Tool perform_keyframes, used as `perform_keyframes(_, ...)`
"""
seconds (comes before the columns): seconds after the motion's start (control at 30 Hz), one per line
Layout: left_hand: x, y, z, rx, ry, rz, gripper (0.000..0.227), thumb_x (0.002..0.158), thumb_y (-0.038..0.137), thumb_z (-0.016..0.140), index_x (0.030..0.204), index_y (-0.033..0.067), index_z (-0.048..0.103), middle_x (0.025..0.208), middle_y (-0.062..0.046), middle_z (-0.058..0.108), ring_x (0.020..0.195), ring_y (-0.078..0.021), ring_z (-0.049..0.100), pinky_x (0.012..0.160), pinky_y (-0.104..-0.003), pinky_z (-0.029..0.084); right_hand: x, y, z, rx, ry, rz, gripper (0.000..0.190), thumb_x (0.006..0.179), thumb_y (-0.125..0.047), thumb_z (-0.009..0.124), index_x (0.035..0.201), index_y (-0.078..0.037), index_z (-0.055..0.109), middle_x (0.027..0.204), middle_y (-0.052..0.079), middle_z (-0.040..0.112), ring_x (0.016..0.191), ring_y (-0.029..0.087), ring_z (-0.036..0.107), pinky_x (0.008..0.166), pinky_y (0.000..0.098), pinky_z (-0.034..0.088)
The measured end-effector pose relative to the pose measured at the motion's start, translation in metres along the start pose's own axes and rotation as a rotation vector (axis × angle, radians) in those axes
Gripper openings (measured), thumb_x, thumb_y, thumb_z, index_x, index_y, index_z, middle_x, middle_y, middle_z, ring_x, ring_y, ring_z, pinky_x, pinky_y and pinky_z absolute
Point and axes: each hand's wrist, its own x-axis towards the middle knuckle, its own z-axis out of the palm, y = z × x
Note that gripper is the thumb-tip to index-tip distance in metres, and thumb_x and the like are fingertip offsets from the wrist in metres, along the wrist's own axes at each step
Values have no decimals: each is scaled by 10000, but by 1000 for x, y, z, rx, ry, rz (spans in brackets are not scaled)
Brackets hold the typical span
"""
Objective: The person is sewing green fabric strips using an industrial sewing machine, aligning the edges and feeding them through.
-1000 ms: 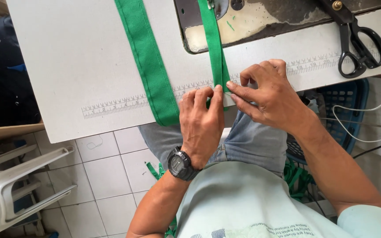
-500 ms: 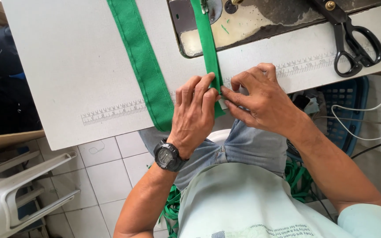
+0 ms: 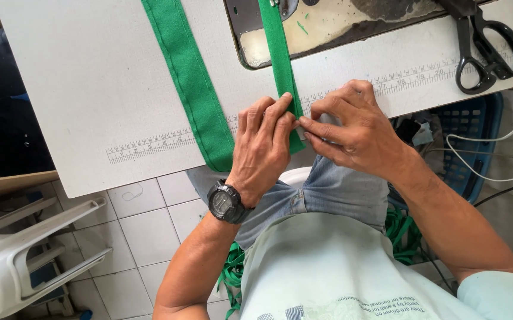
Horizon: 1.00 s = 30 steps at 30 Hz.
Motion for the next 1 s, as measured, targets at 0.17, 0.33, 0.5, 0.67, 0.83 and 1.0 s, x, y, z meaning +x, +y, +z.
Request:
perform_keyframes(0.17,8,6,-1,-70,12,-31,32,1125,11,668,1125,-20,678,1384,-153,644,1251,-363,617,1016,-508,494,0,0,-1,22,-33,26,127,1126,-151,758,1232,-86,786,1213,63,652,1073,328,586,1019,504,356)
perform_keyframes(0.33,7,5,2,-79,14,-29,43,1114,-16,665,1131,-45,692,1373,-169,661,1235,-378,620,1003,-516,505,0,2,-1,19,-34,21,102,1130,-148,742,1200,-88,784,1204,74,643,1059,324,599,1015,494,347)
perform_keyframes(0.5,11,5,-3,-67,23,-17,31,1111,-20,685,1113,-49,696,1343,-175,672,1210,-374,631,976,-514,502,0,3,-1,21,-48,25,116,1132,-164,740,1223,-106,783,1200,66,629,1060,317,588,1009,500,346)
perform_keyframes(0.67,10,5,-4,-13,-19,13,42,1123,3,667,1124,-33,688,1368,-170,665,1210,-374,622,991,-516,501,0,2,-1,32,-44,27,68,1126,-148,748,1164,-100,777,1204,69,631,1047,314,579,998,497,343)
perform_keyframes(0.83,8,6,-15,85,-59,64,146,1055,-72,598,1151,-7,686,1438,-172,631,1226,-387,622,972,-525,499,-4,12,-8,264,13,44,80,1073,-59,784,1140,-21,762,1210,164,700,1060,342,652,1018,532,438)
perform_keyframes(1.0,0,8,-20,77,-91,58,244,1034,-57,649,1248,36,721,1521,-147,625,1381,-392,589,1083,-546,470,-1,8,-8,173,24,25,147,1092,5,767,1233,31,737,1249,202,703,1041,378,657,995,536,474)
